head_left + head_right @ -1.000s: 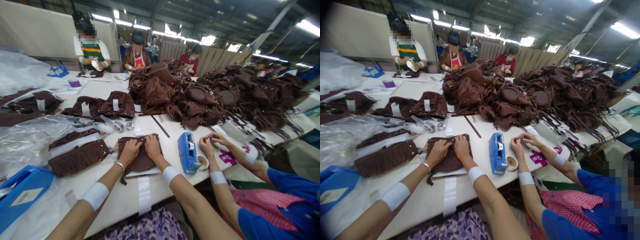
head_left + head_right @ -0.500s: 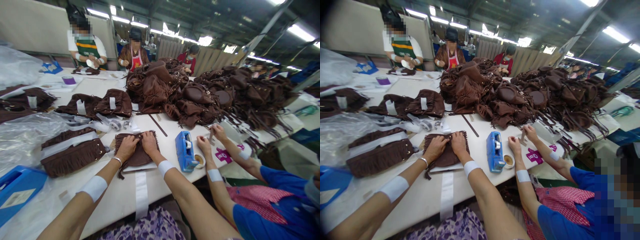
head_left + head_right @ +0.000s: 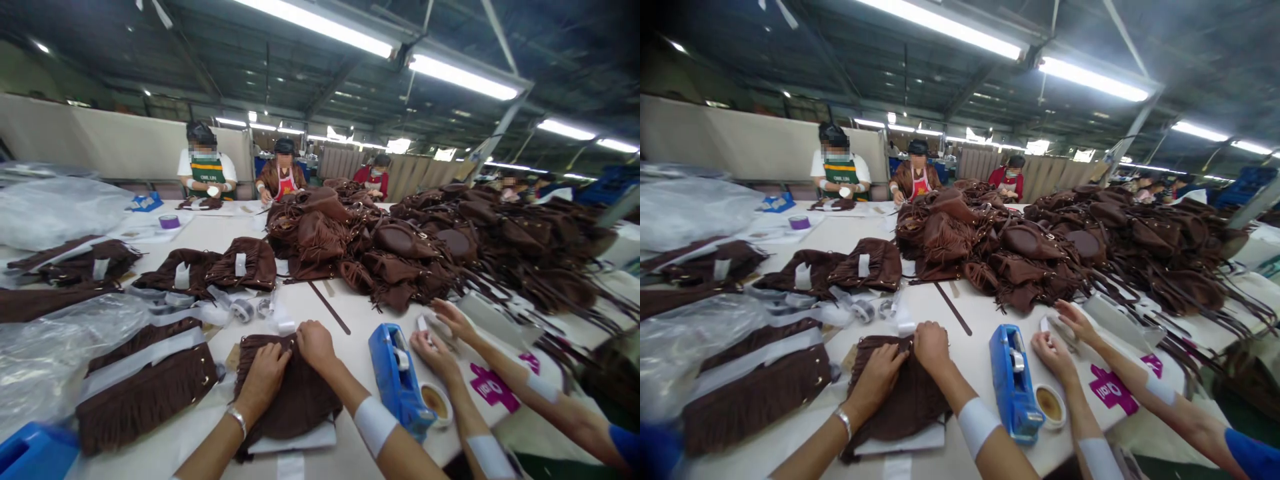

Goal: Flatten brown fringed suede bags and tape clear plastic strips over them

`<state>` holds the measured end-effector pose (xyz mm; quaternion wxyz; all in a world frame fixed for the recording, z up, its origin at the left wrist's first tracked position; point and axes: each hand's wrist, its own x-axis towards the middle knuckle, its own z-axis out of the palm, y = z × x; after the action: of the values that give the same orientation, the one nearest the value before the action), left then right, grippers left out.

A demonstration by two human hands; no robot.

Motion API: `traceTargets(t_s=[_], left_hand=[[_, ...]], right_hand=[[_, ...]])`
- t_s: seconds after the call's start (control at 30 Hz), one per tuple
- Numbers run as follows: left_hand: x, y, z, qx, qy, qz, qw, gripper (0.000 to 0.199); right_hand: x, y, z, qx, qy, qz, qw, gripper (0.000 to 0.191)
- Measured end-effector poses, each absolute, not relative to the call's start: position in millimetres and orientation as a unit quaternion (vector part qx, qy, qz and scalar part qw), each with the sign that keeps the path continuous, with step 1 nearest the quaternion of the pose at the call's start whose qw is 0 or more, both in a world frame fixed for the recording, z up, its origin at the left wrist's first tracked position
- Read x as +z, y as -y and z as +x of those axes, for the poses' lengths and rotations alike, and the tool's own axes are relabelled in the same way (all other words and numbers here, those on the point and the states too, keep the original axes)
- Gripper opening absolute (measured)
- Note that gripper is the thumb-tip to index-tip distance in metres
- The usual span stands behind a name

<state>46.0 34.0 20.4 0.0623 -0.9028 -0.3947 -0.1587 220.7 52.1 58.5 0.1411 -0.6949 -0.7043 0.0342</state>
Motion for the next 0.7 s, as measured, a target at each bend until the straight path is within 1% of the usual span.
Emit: traceTargets(t_s=[0.1,0.17,0.3,0.37,0.43,0.53,0.6,0.7], left_hand=[[15.2,-25.3,47.8,-0.161,0.410,-0.896,0.063,0.045],[11.1,-20.5,48.9,-0.162,0.417,-0.892,0.064,0.048],[-1.7,-17.1,49.4,-0.175,0.422,-0.887,0.065,0.050],[-9.1,-18.4,48.8,-0.194,0.416,-0.886,0.070,0.051],[-15.2,-20.7,47.6,-0.210,0.404,-0.887,0.075,0.053],[-21.4,-25.6,45.4,-0.215,0.390,-0.892,0.074,0.053],[-25.5,-29.6,44.0,-0.211,0.381,-0.897,0.073,0.052],[-33.9,-35.2,42.2,-0.211,0.377,-0.899,0.067,0.053]], right_hand=[[62.8,-91.9,231.1,0.072,0.678,-0.721,0.123,0.027],[59.2,-116.5,230.5,0.110,0.669,-0.728,0.100,0.035],[43.7,-146.2,208.4,0.165,0.668,-0.724,0.057,0.069],[37.0,-151.9,196.7,0.180,0.665,-0.724,0.042,0.079],[33.0,-154.9,192.3,0.191,0.656,-0.730,0.035,0.081],[32.9,-162.6,197.2,0.201,0.646,-0.735,0.041,0.070],[37.1,-174.0,199.5,0.204,0.653,-0.726,0.060,0.064],[50.4,-195.1,197.0,0.225,0.688,-0.682,0.106,0.068]])
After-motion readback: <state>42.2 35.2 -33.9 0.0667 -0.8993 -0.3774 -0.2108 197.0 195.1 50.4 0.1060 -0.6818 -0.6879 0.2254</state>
